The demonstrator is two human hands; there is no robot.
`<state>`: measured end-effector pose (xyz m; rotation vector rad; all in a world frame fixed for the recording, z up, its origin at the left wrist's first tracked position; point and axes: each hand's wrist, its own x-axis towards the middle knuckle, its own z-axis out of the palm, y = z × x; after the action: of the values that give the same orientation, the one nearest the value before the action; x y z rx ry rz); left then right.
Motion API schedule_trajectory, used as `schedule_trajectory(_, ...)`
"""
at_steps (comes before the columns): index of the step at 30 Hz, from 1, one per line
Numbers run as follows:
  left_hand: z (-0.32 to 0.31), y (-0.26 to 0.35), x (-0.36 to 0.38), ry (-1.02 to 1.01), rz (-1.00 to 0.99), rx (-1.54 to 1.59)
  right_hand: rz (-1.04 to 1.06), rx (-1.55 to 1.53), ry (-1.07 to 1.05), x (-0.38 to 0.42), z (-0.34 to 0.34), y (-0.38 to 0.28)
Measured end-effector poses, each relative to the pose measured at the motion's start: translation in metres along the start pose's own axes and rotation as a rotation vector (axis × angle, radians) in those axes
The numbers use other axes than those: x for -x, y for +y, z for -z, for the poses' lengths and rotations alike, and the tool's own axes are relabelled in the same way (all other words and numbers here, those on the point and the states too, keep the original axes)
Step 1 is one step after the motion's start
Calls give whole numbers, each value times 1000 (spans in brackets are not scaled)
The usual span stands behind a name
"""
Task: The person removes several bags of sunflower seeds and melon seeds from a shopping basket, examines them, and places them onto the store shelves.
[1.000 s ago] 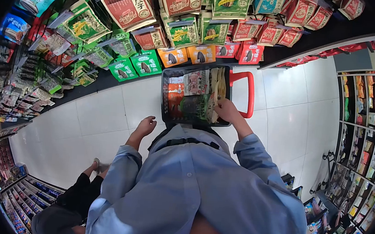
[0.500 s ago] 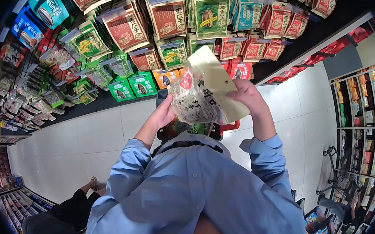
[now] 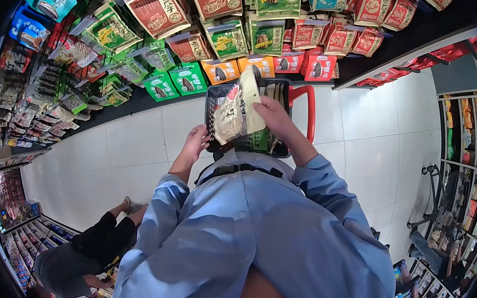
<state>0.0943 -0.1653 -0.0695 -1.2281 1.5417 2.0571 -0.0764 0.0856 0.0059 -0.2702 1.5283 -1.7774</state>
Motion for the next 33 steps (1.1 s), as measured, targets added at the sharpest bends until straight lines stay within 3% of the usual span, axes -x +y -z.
schedule_trajectory(2, 28, -41, -8, 101, 78, -192, -1, 83, 2, -5, -8, 41)
schedule_trajectory(9, 46, -95, 27, 64, 215, -242, -84, 537, 59, -26, -5, 169)
schedule_trajectory(14, 46, -94, 30, 64, 170, -391, 3, 431, 143, -41, -38, 189)
schedule_trajectory(18, 56, -91, 22, 15, 129, -499, -39, 387, 127, -46, -54, 205)
schedule_trajectory(21, 63, -96, 17, 10, 97, -504, -190, 494, 36, -40, -51, 196)
schedule_trajectory(24, 66, -95, 14, 20, 117, -560, 59, 622, 41, -36, -21, 258)
schedule_trajectory(27, 82, -113, -3, 20, 51, -701, -270, 734, 110, -19, 12, 237)
schedule_trajectory(33, 97, -113, -7, -35, -9, -1061, -373, 584, 441, -4, 86, 240)
